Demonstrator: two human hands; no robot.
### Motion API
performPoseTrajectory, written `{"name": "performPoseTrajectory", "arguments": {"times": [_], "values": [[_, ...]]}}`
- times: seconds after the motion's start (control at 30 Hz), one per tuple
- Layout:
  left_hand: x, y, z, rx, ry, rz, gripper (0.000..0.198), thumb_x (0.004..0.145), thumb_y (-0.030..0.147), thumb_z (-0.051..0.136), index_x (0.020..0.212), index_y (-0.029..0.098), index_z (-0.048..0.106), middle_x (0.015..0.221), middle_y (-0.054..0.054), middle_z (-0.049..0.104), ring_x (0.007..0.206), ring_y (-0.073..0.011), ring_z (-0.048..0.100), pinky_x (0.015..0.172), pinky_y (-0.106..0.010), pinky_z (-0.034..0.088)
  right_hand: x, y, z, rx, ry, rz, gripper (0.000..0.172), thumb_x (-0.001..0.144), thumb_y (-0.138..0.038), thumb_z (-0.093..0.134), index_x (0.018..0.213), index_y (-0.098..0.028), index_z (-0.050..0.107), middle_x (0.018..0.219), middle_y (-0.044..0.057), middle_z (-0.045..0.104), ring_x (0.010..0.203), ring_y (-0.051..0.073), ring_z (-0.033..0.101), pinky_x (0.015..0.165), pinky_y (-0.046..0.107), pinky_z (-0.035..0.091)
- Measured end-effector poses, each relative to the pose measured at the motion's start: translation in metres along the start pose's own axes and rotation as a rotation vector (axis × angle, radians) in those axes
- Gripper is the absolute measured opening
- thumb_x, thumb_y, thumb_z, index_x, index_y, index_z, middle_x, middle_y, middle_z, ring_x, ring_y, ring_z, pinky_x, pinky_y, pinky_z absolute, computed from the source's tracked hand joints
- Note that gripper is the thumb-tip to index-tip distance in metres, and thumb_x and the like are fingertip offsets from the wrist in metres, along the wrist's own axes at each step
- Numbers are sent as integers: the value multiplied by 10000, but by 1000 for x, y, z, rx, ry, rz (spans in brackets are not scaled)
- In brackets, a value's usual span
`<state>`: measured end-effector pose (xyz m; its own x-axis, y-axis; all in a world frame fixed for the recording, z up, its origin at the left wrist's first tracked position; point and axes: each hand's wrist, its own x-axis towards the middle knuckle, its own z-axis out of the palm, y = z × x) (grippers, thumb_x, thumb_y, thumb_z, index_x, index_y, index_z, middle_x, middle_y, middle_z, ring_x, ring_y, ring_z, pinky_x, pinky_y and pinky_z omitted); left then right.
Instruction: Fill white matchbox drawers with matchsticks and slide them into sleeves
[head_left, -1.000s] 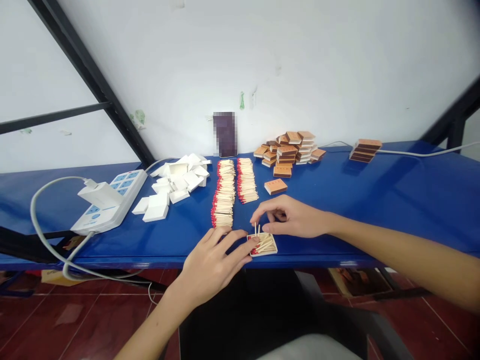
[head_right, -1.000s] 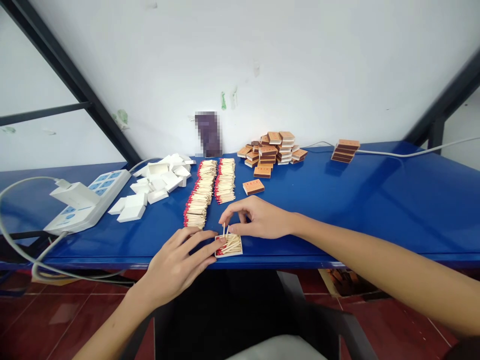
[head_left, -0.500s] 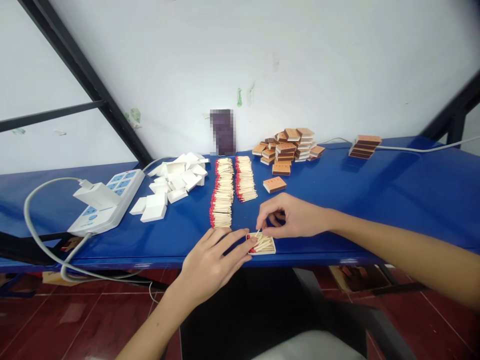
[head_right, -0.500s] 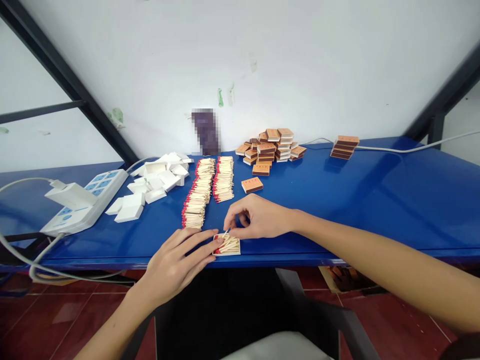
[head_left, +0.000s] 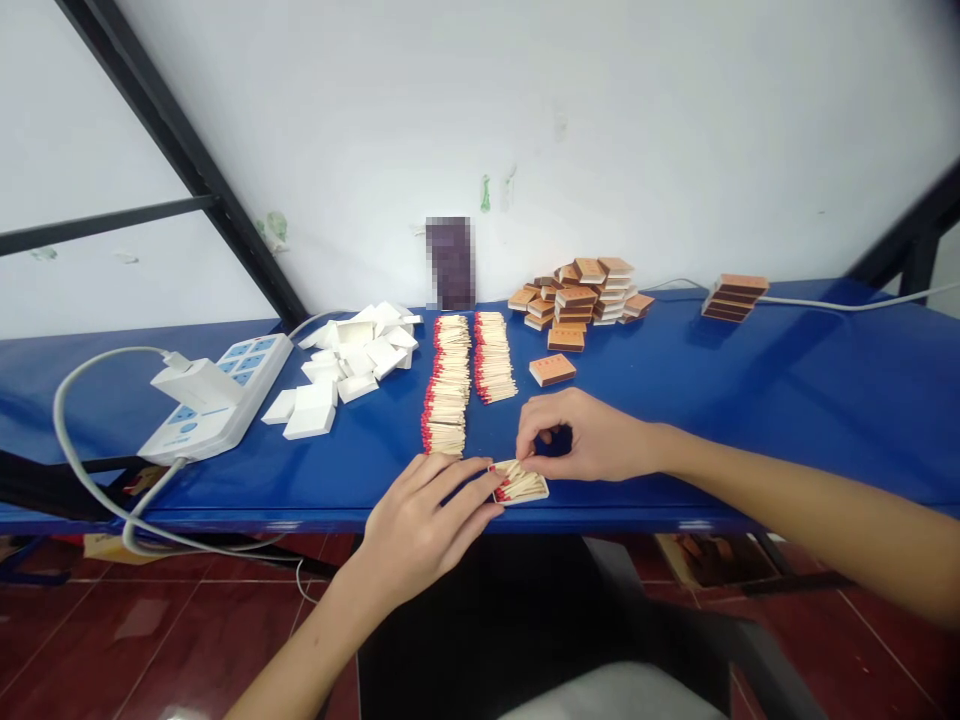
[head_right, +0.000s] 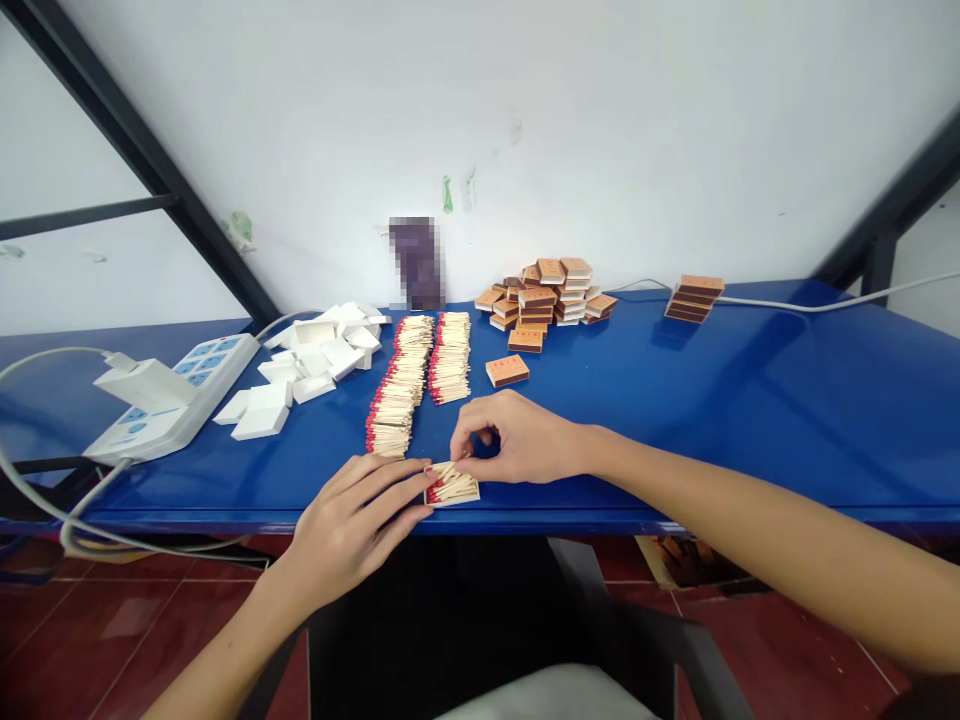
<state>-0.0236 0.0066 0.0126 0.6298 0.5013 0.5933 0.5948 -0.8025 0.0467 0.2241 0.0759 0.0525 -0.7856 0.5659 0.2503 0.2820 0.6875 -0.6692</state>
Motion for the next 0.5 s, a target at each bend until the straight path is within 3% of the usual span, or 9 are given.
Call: {"name": "performPoseTrajectory", "arguments": {"times": [0.23, 0.5], "values": [[-1, -1, 2, -31, 28, -13, 305, 936, 247, 648, 1222, 147, 605, 1151, -86, 707, 970, -227, 637, 856, -394, 514, -1, -4, 3, -98, 59, -114, 54, 845, -159, 651, 807, -177, 685, 791, 24, 679, 770, 144, 588, 724, 282, 460], [-1, -1, 1, -14, 4, -2, 256, 943, 221, 629, 1196, 191, 634, 1165, -78, 695, 957, -226, 625, 827, -391, 512, -1, -1, 7, -100, 32, -171, 70, 883, -168, 634, 867, -172, 702, 812, 26, 696, 773, 136, 595, 720, 263, 459]]}}
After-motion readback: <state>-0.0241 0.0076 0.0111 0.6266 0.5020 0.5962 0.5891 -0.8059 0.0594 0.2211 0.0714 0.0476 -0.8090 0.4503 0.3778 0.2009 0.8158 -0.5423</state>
